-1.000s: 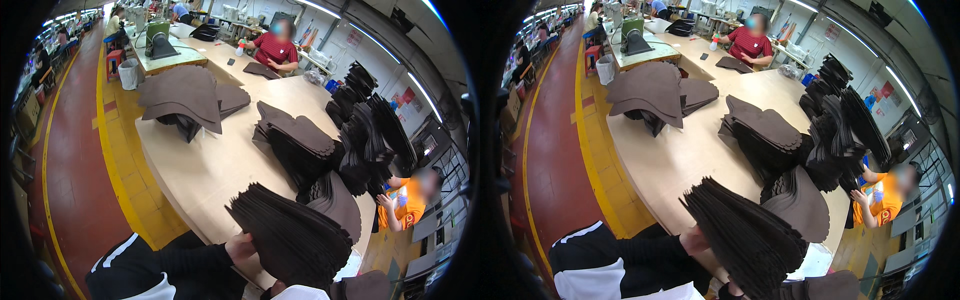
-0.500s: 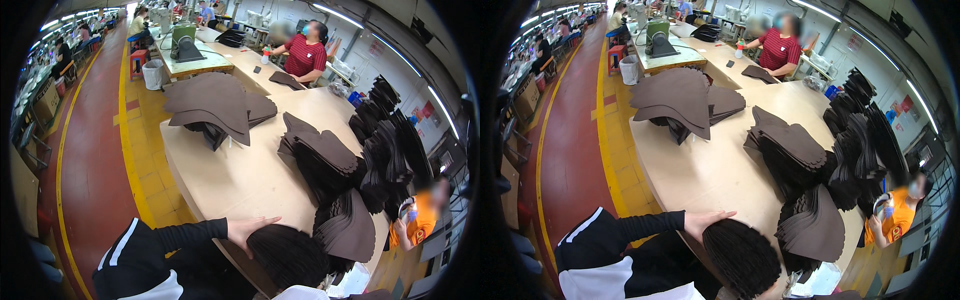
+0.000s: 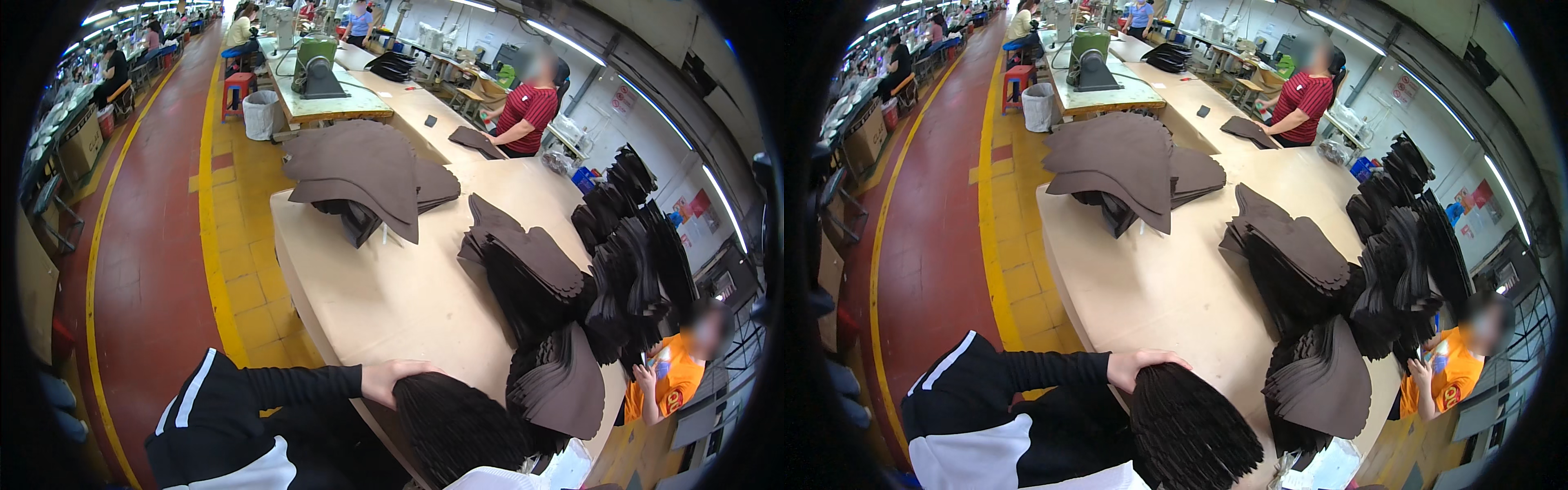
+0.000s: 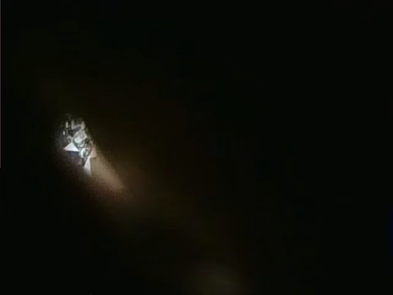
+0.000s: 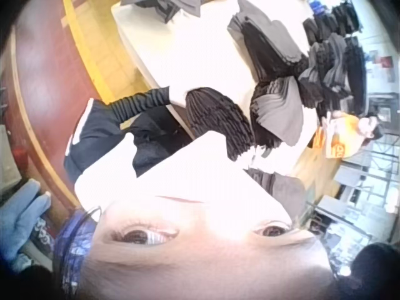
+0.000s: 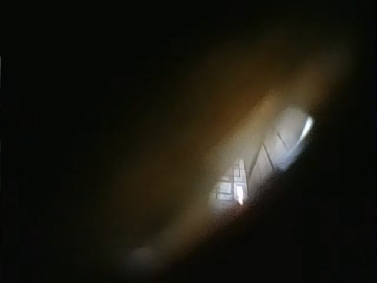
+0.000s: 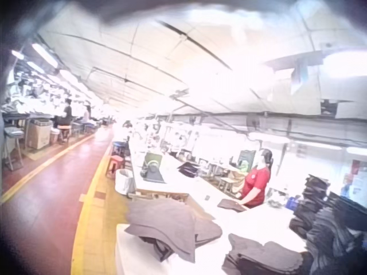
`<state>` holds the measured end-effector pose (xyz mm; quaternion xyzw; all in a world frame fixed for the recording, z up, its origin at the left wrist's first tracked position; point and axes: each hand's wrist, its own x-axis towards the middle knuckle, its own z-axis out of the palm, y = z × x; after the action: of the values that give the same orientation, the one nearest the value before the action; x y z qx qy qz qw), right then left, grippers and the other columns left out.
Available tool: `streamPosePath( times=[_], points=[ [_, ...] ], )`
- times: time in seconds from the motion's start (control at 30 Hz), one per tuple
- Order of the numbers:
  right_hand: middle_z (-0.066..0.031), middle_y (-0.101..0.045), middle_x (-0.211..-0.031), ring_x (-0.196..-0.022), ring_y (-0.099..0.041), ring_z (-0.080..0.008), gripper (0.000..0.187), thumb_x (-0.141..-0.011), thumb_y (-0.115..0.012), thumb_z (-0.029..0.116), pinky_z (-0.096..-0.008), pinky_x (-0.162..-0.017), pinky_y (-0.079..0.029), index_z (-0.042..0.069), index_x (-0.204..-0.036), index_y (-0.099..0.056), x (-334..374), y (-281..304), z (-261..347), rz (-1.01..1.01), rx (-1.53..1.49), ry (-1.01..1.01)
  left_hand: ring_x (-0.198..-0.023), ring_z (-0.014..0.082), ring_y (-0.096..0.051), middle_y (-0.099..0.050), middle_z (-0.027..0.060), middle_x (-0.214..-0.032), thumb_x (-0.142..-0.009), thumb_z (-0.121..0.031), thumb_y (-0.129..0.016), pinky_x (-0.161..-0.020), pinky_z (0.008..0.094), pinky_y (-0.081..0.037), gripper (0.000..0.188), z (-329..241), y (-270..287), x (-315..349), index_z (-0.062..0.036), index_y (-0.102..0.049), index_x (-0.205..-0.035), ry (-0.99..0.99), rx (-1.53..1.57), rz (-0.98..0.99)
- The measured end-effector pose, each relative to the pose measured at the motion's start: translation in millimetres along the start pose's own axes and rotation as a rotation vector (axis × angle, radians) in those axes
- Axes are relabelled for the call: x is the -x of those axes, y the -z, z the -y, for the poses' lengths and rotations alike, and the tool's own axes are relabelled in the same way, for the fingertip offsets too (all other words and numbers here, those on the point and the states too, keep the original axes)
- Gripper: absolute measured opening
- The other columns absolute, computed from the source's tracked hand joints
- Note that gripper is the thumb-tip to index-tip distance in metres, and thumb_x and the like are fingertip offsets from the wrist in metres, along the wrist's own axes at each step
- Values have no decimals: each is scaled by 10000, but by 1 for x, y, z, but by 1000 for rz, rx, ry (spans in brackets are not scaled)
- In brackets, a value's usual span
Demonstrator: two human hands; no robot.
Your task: The person repeatedly picks up brown fabric pieces from a table, aligns them, and stacks them into neat piles. The person also moves stacks between the table and a red basket. Other workers are visible in the background.
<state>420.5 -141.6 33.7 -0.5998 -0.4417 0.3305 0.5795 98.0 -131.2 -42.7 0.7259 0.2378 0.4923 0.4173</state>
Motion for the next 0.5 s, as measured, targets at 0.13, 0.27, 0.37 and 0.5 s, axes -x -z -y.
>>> streamPosePath(
  times=[0.13,0.27,0.37,0.5],
  points=[
    [-188,-632,-1246,-1123,-602,-280,561,-886,-740,235,-417,-997,-483,-56,-1317,-531,4,1,0,5,11,13,-1282,292,-545,-577,160,-1362,-743,-172,-870,-1079,390,-443,822,20,5,17,-63,-467,-1452,20,-190,52],
    [-185,-639,-1237,-1115,-605,-272,549,-892,-738,233,-409,-994,-482,-64,-1310,-539,10,0,-2,26,24,8,-1178,324,-575,-591,163,-1263,-754,-180,-859,-1028,414,-457,752,42,2,31,-34,-487,-1391,146,-67,34],
    [-183,-644,-1230,-1110,-607,-267,541,-897,-736,231,-404,-992,-481,-69,-1304,-545,12,2,-4,24,31,29,-1116,325,-592,-601,162,-1191,-780,-173,-842,-983,395,-479,660,34,-5,28,-16,-509,-1328,32,-101,-70],
    [-180,-651,-1221,-1103,-611,-260,530,-904,-733,228,-396,-989,-479,-77,-1297,-552,20,7,-3,27,49,27,-1125,344,-597,-615,171,-1186,-777,-159,-833,-987,402,-479,634,14,0,20,-24,-528,-1316,28,-112,-36]
  ],
)
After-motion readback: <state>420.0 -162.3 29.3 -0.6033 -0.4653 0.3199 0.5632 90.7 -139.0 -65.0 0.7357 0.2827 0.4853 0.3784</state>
